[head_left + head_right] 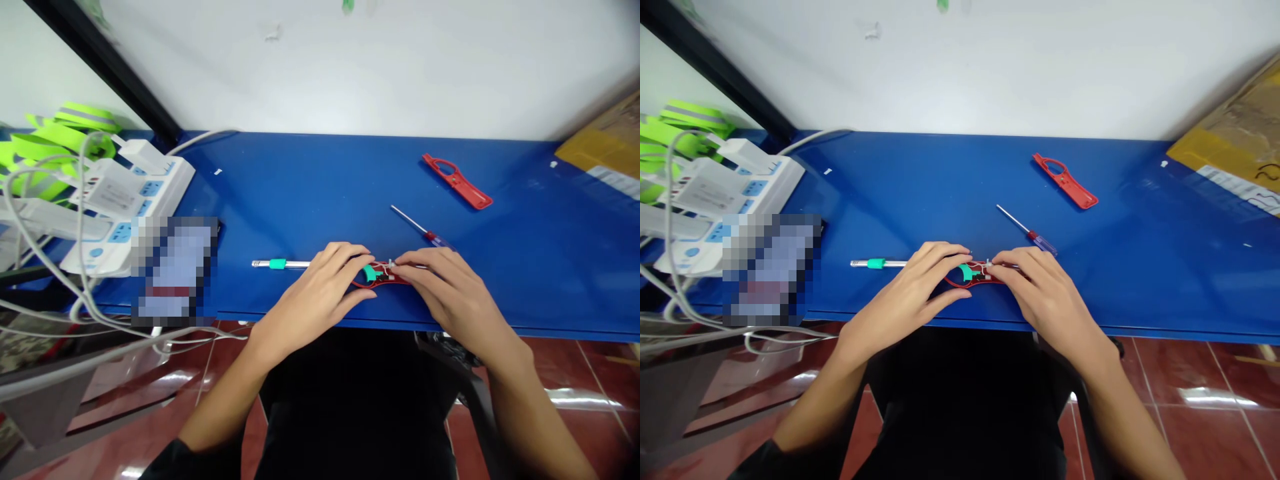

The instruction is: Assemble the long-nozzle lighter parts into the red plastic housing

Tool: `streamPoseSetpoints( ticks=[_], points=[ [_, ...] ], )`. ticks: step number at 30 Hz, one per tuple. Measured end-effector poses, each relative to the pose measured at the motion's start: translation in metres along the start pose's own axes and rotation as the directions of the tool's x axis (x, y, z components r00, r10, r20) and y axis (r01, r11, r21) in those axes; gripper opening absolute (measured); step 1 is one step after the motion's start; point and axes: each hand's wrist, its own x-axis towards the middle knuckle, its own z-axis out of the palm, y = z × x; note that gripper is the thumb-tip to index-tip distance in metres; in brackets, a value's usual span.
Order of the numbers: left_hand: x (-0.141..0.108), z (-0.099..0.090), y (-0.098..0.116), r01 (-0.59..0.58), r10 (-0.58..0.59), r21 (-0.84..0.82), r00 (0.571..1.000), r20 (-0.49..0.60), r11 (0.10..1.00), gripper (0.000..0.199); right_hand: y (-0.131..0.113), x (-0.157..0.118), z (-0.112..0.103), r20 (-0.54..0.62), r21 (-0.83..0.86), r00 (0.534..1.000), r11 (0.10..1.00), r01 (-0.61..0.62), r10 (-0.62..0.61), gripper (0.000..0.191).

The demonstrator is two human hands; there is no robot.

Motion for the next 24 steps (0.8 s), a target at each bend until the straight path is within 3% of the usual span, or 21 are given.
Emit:
streamPoseSetpoints(
  ticks=[4, 8, 12, 18, 24],
  points=[
    [0.0, -0.002, 0.001, -0.004, 0.004, -0.016, 1.0, -0.018, 1.0, 0.048, 0.001, 0.0, 0.002, -0.05, -0.014, 0.999, 1.0, -0.009, 0.009, 0.037],
    [0.002, -0.001, 0.002, -0.001, 0.001, -0.001, 0.997, -0.083, 1.0, 0.04, 0.0, 0.001, 0.005, -0.118, -0.021, 0.993, 1.0, 0.002, -0.005, 0.04],
    [0.009, 0.002, 0.004, 0.005, -0.005, -0.005, 0.997, -0.073, 1.0, 0.044, -0.002, 0.004, 0.005, -0.157, -0.024, 0.987, 0.999, 0.032, -0.035, 0.039],
    [0.023, 0.003, 0.004, -0.026, 0.02, -0.045, 0.992, -0.127, 0.999, 0.016, -0.006, 0.004, 0.002, -0.149, -0.001, 0.988, 0.999, 0.037, -0.037, 0.036],
    [0.028, 0.006, 0.004, -0.019, 0.014, -0.031, 0.99, -0.143, 0.999, 0.01, -0.004, 0.003, 0.005, -0.157, 0.042, 0.987, 0.998, 0.041, -0.034, 0.04]
  ],
)
